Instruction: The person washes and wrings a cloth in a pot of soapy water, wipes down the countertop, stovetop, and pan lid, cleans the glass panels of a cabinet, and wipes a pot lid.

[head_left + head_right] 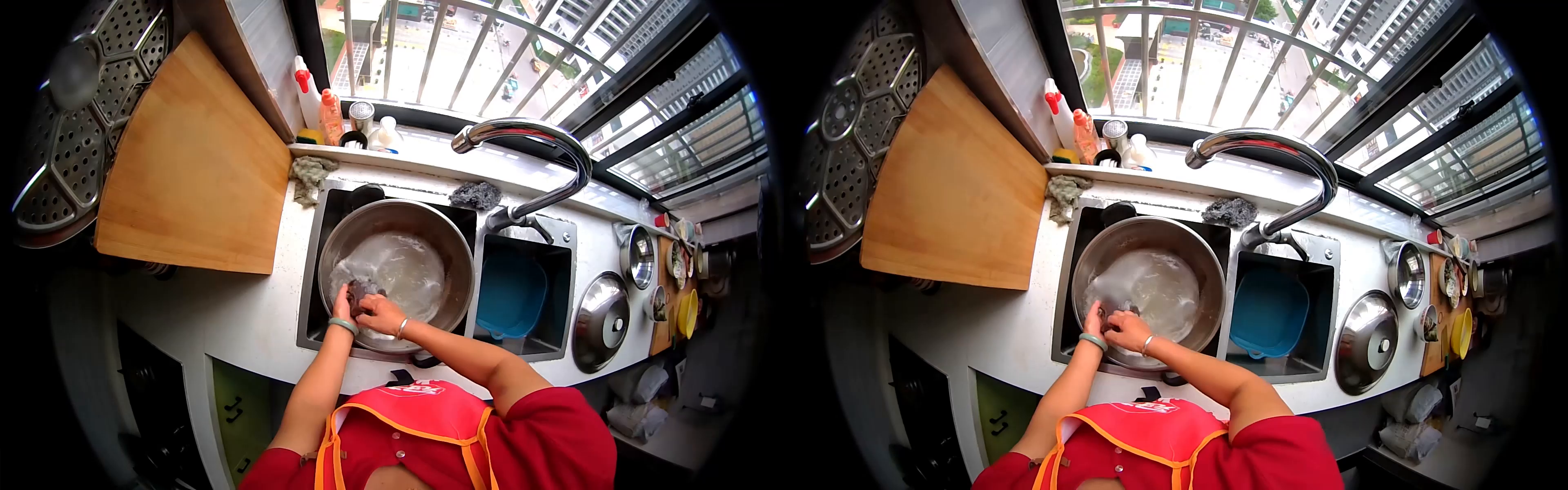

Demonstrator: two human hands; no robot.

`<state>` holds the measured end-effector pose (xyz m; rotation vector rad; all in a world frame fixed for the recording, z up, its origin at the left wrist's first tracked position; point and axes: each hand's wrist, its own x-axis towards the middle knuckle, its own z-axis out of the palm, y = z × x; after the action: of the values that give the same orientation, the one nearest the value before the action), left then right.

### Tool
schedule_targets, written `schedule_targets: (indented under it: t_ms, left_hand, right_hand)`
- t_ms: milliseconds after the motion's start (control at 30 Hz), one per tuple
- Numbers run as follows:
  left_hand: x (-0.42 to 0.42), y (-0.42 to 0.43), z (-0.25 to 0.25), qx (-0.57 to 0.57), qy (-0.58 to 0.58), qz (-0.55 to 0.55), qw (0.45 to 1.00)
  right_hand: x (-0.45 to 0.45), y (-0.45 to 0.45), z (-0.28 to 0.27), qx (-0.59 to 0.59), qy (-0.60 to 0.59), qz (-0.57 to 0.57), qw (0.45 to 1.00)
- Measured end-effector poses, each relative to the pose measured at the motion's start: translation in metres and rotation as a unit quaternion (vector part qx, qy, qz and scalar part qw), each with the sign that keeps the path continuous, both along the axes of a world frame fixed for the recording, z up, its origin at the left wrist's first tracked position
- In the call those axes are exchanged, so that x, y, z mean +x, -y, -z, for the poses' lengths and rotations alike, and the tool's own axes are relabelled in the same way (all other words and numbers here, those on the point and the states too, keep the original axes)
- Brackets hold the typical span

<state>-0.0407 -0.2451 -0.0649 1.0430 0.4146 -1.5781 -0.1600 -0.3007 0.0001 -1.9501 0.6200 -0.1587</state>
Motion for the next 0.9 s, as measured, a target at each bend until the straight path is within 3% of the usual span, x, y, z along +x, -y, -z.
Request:
schedule_targets:
  t_ms: [67,167,233,300,367,433,500,533,567,633,700,767,800,900]
  left_hand:
    - [0.008,0.008,0.009,-0.028,-0.051,0.063,0.996]
    - [-0.001,0.023,-0.043,-0.044,-0.089,0.087,0.991]
    - [0.002,0.005,0.007,-0.119,-0.139,0.102,0.978]
    - [-0.014,0.005,0.008,-0.207,-0.064,0.026,0.976]
    - [-0.022,0.01,0.003,-0.246,-0.028,-0.01,0.969]
    - [-0.022,0.024,-0.019,-0.126,-0.037,-0.018,0.991]
    - [-0.03,0.039,-0.063,-0.043,-0.065,-0.039,0.996]
    - [-0.035,0.041,-0.06,-0.07,-0.089,-0.041,0.993]
    - [-0.037,0.044,-0.053,-0.097,-0.113,-0.043,0.988]
    - [-0.028,0.046,-0.035,-0.101,-0.088,-0.029,0.991]
    - [-0.021,0.037,-0.03,-0.104,-0.066,-0.018,0.992]
    - [-0.01,0.011,-0.047,-0.073,0.094,0.009,0.993]
    - [-0.008,0.005,-0.037,0.059,0.096,-0.024,0.993]
    - [0.0,0.001,-0.01,0.093,0.023,0.003,0.995]
  right_hand:
    - [0.002,-0.004,-0.031,-0.019,0.029,-0.005,0.999]
    - [0.011,-0.014,-0.041,-0.004,0.014,0.051,0.999]
    - [0.019,-0.019,-0.034,-0.032,0.047,0.083,0.995]
    - [0.03,-0.012,-0.032,-0.014,0.06,0.16,0.985]
    - [0.038,0.0,-0.012,-0.067,0.064,0.192,0.977]
    - [0.043,0.023,0.002,-0.1,-0.037,0.197,0.975]
    - [0.033,0.049,0.04,-0.167,-0.043,0.14,0.975]
    - [0.032,0.063,0.045,-0.037,-0.116,0.204,0.971]
    - [0.028,0.072,0.051,-0.035,-0.114,0.205,0.971]
    - [0.016,0.088,0.064,-0.1,-0.206,0.1,0.968]
    - [0.01,0.102,0.064,-0.109,-0.261,0.143,0.948]
    - [0.001,0.109,0.08,-0.157,-0.212,0.221,0.939]
    - [0.001,0.106,0.072,-0.192,-0.205,0.221,0.934]
    - [0.009,0.065,0.078,-0.262,-0.219,0.148,0.928]
